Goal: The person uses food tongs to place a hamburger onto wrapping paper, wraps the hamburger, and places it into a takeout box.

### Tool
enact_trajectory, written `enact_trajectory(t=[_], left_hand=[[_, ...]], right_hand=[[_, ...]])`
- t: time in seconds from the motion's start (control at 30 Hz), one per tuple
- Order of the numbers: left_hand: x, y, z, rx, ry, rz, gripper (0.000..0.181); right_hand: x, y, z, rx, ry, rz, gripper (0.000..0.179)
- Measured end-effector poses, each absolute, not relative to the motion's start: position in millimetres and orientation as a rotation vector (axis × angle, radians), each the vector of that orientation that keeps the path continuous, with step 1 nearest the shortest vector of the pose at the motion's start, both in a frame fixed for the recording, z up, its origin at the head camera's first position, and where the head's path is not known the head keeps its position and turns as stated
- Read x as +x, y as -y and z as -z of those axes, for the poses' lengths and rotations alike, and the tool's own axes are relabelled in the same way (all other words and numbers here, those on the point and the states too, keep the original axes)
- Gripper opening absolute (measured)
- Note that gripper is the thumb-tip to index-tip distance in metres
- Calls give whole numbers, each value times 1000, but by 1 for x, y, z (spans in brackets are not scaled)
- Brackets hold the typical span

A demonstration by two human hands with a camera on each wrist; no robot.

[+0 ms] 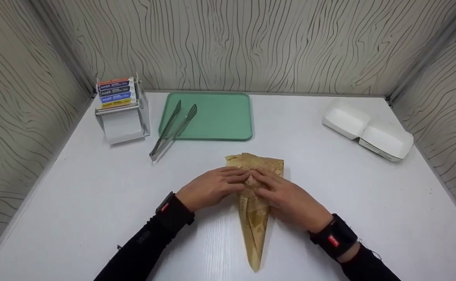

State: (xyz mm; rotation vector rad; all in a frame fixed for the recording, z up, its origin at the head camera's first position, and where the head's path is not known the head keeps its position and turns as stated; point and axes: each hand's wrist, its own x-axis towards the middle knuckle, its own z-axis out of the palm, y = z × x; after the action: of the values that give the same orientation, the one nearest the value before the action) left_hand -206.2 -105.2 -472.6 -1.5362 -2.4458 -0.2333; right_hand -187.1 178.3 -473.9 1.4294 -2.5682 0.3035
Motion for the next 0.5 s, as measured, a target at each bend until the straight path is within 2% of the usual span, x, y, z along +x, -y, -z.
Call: enact_trajectory(t=[0.23, 0.4, 0.5], left_hand=[[-204, 106, 473, -1514, 2505, 238, 34], [-201, 99, 472, -1502, 2436, 130, 24], [-200, 97, 471, -1508, 2438, 102, 17]], right_hand=[[-183, -172, 478, 1422, 2507, -140, 44], [-182, -174, 477, 1422, 2529, -142, 30], [-183, -176, 477, 1431, 2543, -176, 29]])
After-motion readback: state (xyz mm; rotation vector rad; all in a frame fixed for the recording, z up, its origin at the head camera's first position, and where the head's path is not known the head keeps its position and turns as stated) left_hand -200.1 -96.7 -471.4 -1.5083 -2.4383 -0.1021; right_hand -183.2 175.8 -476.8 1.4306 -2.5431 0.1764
